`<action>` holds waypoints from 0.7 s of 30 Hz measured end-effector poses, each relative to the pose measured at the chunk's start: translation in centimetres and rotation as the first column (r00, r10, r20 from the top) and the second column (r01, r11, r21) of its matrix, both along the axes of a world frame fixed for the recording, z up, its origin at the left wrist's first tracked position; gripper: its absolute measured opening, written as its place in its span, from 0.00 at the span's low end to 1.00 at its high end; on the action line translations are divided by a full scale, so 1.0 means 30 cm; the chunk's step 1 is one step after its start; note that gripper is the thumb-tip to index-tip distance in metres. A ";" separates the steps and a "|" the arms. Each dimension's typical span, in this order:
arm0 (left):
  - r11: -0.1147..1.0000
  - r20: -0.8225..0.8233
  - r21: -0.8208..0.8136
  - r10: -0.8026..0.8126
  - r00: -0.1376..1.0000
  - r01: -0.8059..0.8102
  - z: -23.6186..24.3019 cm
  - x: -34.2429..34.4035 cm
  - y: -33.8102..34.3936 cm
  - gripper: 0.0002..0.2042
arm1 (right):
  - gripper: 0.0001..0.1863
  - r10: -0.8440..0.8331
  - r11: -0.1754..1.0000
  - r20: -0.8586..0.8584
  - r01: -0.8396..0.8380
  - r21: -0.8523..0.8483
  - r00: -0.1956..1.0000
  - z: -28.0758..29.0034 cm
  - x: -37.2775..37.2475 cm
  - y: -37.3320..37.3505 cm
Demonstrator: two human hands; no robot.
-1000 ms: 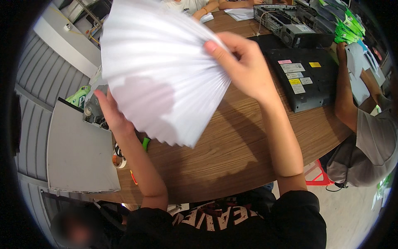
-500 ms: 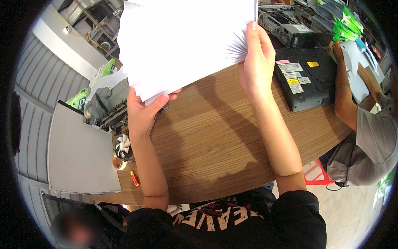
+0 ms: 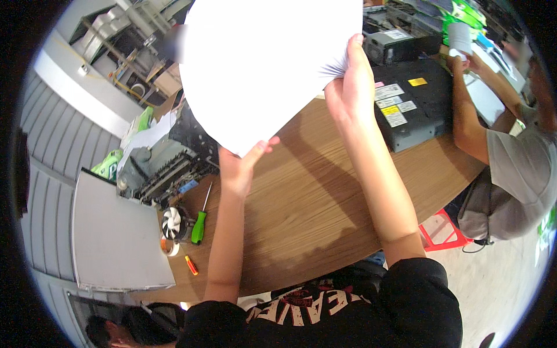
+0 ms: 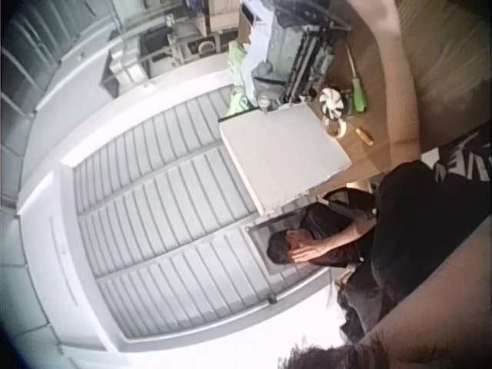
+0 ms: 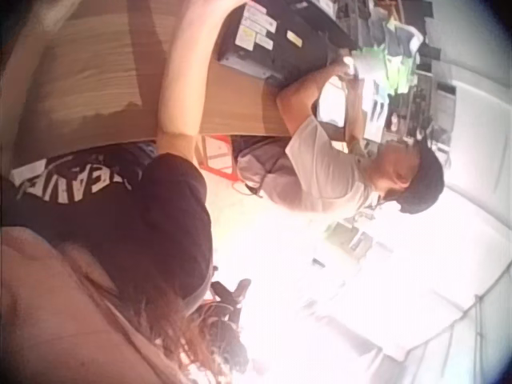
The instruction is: The person folds paper into a fan shape by hand and then folds another sheet of paper into a strip.
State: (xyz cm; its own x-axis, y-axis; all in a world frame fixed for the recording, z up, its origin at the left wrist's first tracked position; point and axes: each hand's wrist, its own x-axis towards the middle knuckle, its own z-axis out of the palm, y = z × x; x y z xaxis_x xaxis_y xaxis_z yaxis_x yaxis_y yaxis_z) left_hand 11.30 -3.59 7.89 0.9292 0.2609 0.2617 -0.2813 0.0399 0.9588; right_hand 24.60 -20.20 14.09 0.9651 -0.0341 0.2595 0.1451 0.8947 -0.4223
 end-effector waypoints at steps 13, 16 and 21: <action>0.655 -0.068 0.672 -0.410 0.909 0.346 -0.251 0.148 -0.121 0.12 | 0.24 -0.272 -0.409 0.905 0.812 -0.416 0.327 0.398 -0.100 -0.997; 0.616 0.080 0.759 -0.410 0.908 0.211 -0.304 0.137 -0.091 0.07 | 0.24 0.096 -0.496 0.795 0.721 -0.483 0.599 0.469 -0.240 -1.052; 0.645 0.170 0.736 -0.472 0.865 0.207 -0.359 0.123 -0.169 0.04 | 0.09 0.166 -0.979 0.982 0.105 0.175 -0.085 0.844 -0.438 -1.275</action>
State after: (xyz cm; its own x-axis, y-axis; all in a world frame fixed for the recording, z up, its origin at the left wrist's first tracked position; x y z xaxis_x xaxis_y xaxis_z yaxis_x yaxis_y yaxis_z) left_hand 14.99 -8.66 -2.89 0.7383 -0.4280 0.5212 -0.6730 -0.4180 0.6102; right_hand 11.45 -58.45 39.40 0.1713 0.2242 0.9594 -0.3372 -0.9016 0.2709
